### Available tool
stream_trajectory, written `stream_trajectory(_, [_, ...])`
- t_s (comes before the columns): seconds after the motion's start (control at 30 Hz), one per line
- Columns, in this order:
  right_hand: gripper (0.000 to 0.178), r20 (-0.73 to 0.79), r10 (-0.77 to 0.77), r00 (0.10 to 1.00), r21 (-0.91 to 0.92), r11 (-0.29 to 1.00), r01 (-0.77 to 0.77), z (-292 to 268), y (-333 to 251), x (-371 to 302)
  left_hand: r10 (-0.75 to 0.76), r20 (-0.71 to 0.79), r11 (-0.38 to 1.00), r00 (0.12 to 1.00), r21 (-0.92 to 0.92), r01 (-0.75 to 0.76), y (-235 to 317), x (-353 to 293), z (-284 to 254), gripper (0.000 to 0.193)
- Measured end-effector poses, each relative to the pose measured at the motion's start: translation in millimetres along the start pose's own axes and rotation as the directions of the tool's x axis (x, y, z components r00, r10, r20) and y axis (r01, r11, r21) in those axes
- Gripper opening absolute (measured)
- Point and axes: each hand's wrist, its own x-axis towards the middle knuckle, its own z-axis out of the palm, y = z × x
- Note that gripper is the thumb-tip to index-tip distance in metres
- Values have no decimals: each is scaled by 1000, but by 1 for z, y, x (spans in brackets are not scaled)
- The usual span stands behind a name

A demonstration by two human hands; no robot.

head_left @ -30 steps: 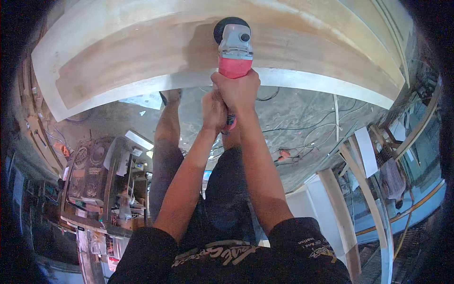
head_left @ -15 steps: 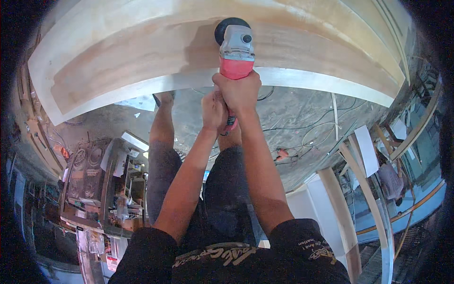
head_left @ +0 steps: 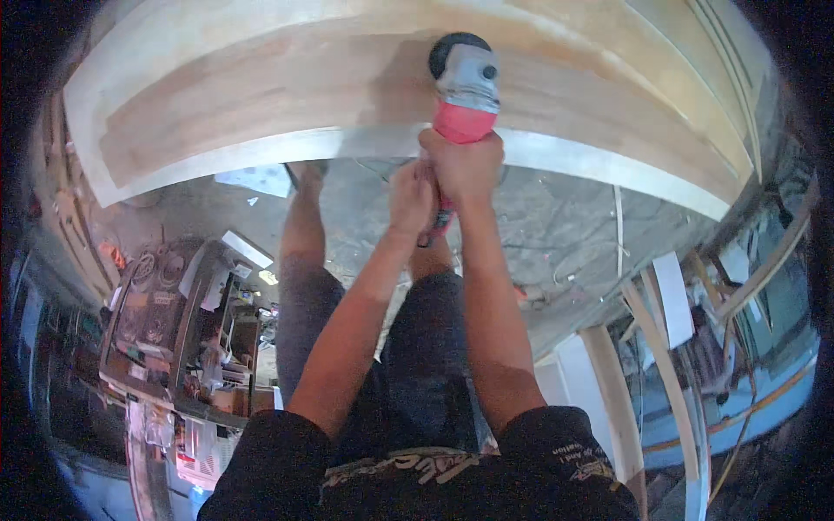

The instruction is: The person sands the curved edge and flat surface of a large wooden structural piece using a power sander, holding the piece steady with one hand while moving the sander back and forth.

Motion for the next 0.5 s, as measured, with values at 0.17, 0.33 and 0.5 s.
stream_trajectory(0.17, [38, 61, -33, 998, -27, 999, 35, 15, 7, 6, -5, -68, 978, 998, -207, -9, 27, -6, -3, 56])
stream_trajectory(0.33, [39, 125, -67, 990, -15, 997, 70, 68, -23, -24, -369, 25, 895, 929, -262, 362, 25, -1, -67, 57])
stream_trajectory(0.5, [51, 241, -92, 966, -12, 995, 98, 121, -52, -48, -16, -150, 969, 989, -244, -22, 19, 10, -127, 63])
